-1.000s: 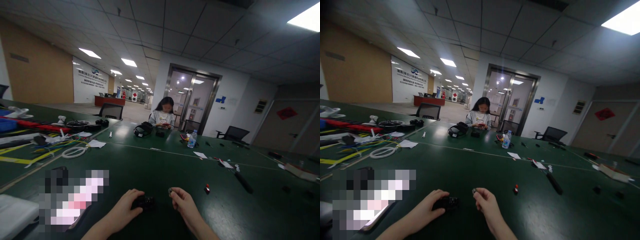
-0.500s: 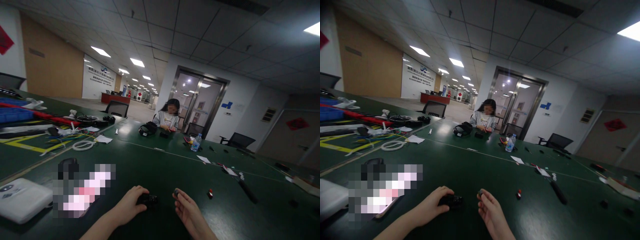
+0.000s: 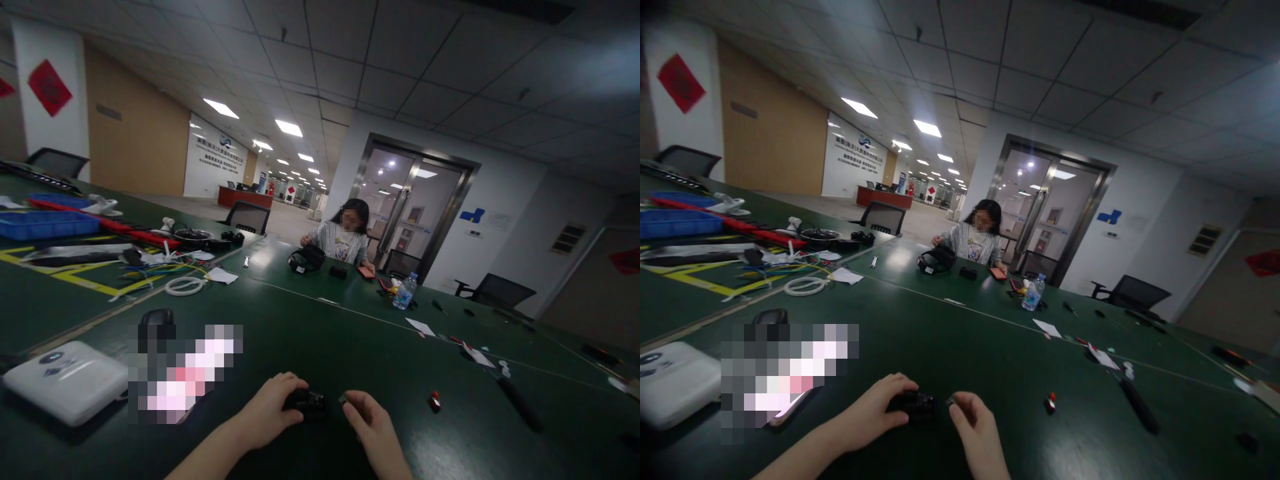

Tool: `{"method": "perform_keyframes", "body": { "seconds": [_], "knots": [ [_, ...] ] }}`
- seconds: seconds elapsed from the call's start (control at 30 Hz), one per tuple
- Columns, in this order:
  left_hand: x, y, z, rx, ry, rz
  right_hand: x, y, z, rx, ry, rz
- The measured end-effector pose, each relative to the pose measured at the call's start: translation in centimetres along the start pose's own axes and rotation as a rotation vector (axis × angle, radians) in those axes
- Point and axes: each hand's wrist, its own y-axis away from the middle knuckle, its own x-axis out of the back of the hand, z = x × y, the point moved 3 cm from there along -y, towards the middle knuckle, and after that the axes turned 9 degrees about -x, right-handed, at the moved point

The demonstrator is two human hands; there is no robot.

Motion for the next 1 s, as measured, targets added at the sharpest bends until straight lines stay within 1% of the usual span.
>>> {"method": "perform_keyframes", "body": {
  "seconds": [0.07, 0.23, 0.33, 0.4, 0.53, 0.7, 0.87, 1.0],
  "knots": [
    [0.0, 0.0, -0.1, 0.001, -0.005, 0.006, -0.5, 0.1, -0.4, 0.044, 0.088, -0.024],
    [-0.2, 0.0, -0.3, 0.000, -0.007, 0.015, -2.2, 0.3, -1.4, 0.195, 0.450, -0.070],
    [-0.2, -0.1, -0.3, -0.011, -0.012, 0.023, -3.2, 0.6, -2.2, 0.289, 0.521, -0.131],
    [-0.2, -0.1, -0.1, -0.015, -0.016, 0.027, -3.7, 0.7, -2.6, 0.323, 0.546, -0.154],
    [-0.2, -0.2, 0.1, -0.007, -0.012, 0.022, -4.2, 0.6, -2.5, 0.319, 0.591, -0.167],
    [0.0, -0.1, 0.2, -0.008, -0.001, 0.009, -4.0, 0.5, -1.9, 0.288, 0.620, -0.167],
    [-0.2, 0.0, -0.1, 0.004, -0.009, 0.009, -3.6, 0.5, -1.7, 0.252, 0.536, -0.174],
    [-0.3, 0.0, -0.1, -0.001, -0.020, 0.018, -3.2, 0.3, -1.3, 0.202, 0.455, -0.129]
  ]
}}
